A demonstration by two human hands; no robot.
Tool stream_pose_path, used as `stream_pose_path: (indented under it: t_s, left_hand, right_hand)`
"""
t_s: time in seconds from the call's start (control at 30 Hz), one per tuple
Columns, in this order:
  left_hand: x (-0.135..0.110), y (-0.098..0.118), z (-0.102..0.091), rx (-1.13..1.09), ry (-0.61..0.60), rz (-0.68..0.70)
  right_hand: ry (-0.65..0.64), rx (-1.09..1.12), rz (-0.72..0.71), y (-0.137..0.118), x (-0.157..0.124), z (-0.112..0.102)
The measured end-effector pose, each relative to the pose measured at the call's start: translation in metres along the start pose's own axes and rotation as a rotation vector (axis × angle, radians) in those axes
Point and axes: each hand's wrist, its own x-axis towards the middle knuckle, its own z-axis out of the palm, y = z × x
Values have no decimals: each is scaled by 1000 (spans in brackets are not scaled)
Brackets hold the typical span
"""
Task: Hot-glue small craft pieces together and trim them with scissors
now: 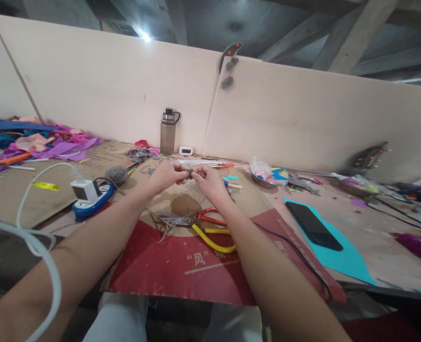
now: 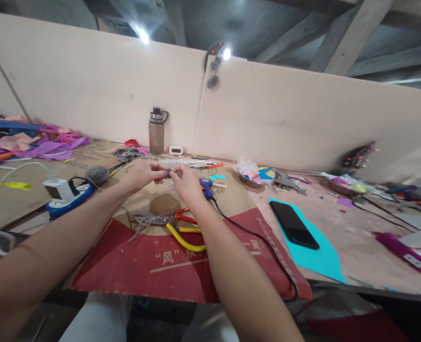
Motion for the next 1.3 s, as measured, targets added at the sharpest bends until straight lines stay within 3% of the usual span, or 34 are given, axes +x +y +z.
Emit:
stream_pose_path:
  t_s: [0.3, 0.53, 0.67, 0.77, 0.9, 0.97, 1.03, 1.1, 1.13, 1.17, 1.23, 1.3]
  left_hand:
    - [12, -21, -8, -120, 242, -50]
    - [26, -39, -24, -520, 522, -156]
    - [31, -47, -37, -814, 645, -265]
    - [34, -51, -48, -925, 697, -316]
    - [34, -48, -53, -1034, 663, -356]
    - [33, -44, -52, -1092, 606, -345]
    - [33, -40, -49, -1140, 549, -324]
    - [32, -38, -46, -1161, 491, -300]
    - [32, -38, -45, -1160, 469, -286]
    - [31, -38, -45, -1158, 448, -270]
    - [31, -38, -43, -1148, 435, -242]
    - [30, -38, -42, -1131, 438, -223]
  right_hand:
    - [-46, -22, -132, -15, -15, 10]
    - [-144, -31, -384, -47, -32, 8]
    - [-288, 53, -571, -63, -47, 9]
    - [-475, 95, -708, -75, -59, 9]
    - [-672, 50, -772, -81, -61, 3]
    - [-595, -6, -684, -72, -49, -6]
    - [-359, -126, -451, -53, -32, -20]
    - [-77, -367, -182, -26, -14, -35]
    - [2, -495, -58, -12, -6, -42]
    - [38, -623, 67, 2, -1, -48]
    - [-90, -832, 291, 25, 5, -53]
    - [-135, -865, 326, 40, 5, -51]
